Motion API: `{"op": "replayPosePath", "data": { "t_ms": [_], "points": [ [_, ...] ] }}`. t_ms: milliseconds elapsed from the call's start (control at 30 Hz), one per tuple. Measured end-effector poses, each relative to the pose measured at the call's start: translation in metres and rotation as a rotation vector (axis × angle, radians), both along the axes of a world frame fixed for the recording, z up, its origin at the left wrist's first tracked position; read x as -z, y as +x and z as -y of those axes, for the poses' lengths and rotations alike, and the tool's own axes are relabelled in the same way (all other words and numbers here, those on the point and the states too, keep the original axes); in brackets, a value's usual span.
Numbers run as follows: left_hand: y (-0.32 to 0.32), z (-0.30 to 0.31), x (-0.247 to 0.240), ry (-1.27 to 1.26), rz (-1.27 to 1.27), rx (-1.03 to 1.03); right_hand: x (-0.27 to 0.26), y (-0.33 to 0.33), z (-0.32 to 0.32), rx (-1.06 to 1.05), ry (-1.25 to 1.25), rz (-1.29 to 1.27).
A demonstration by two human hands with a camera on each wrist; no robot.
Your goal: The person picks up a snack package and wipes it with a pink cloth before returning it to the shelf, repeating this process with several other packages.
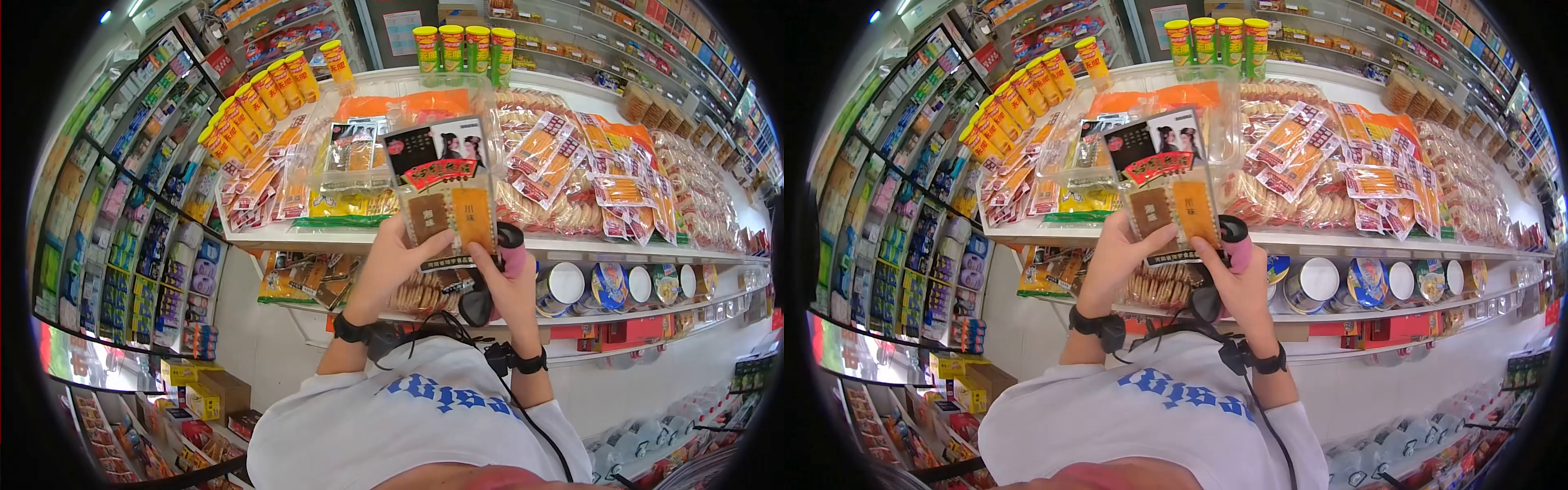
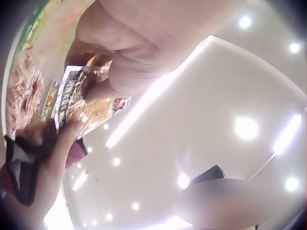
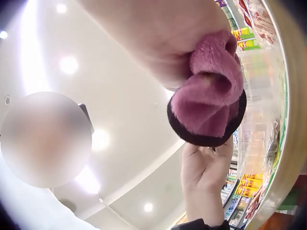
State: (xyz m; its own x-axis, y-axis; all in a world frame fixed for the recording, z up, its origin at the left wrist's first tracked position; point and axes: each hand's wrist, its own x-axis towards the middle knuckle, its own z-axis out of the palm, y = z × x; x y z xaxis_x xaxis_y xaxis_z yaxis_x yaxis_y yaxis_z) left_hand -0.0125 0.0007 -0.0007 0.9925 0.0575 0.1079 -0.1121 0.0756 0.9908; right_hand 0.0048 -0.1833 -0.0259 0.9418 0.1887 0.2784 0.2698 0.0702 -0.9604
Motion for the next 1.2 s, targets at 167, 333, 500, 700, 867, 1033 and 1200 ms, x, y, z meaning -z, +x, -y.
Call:
{"op": "replayPosePath", "data": {
  "t_ms": [167, 333, 500, 700, 867, 1033, 1200],
  "points": [
    [-0.001, -0.051, 0.011, 0.153, 0.013, -0.033, 0.012, 0.004, 0.005, 0.189, 0.067, -0.112],
    [-0.023, -0.106, 0.043, 0.652, -0.116, 0.432, 0.022, 0.016, 0.005, 0.209, 0.163, 0.004],
    [-0.033, -0.141, 0.106, 0.664, -0.355, 0.499, 0.028, 0.013, -0.006, 0.217, 0.126, -0.008],
    [-0.053, -0.231, 0.234, 0.297, -0.553, -0.059, 0.020, 0.013, -0.008, 0.236, 0.101, -0.041],
    [-0.054, -0.256, 0.277, 0.684, -0.480, -0.749, 0.021, 0.014, -0.005, 0.213, 0.132, -0.034],
    [-0.048, -0.226, 0.217, 0.986, -0.629, -0.254, 0.017, 0.016, -0.005, 0.160, 0.109, -0.086],
    [-0.030, -0.155, 0.107, 0.568, -0.642, 0.347, 0.017, 0.016, -0.009, 0.036, 0.087, -0.155]
  ]
}}
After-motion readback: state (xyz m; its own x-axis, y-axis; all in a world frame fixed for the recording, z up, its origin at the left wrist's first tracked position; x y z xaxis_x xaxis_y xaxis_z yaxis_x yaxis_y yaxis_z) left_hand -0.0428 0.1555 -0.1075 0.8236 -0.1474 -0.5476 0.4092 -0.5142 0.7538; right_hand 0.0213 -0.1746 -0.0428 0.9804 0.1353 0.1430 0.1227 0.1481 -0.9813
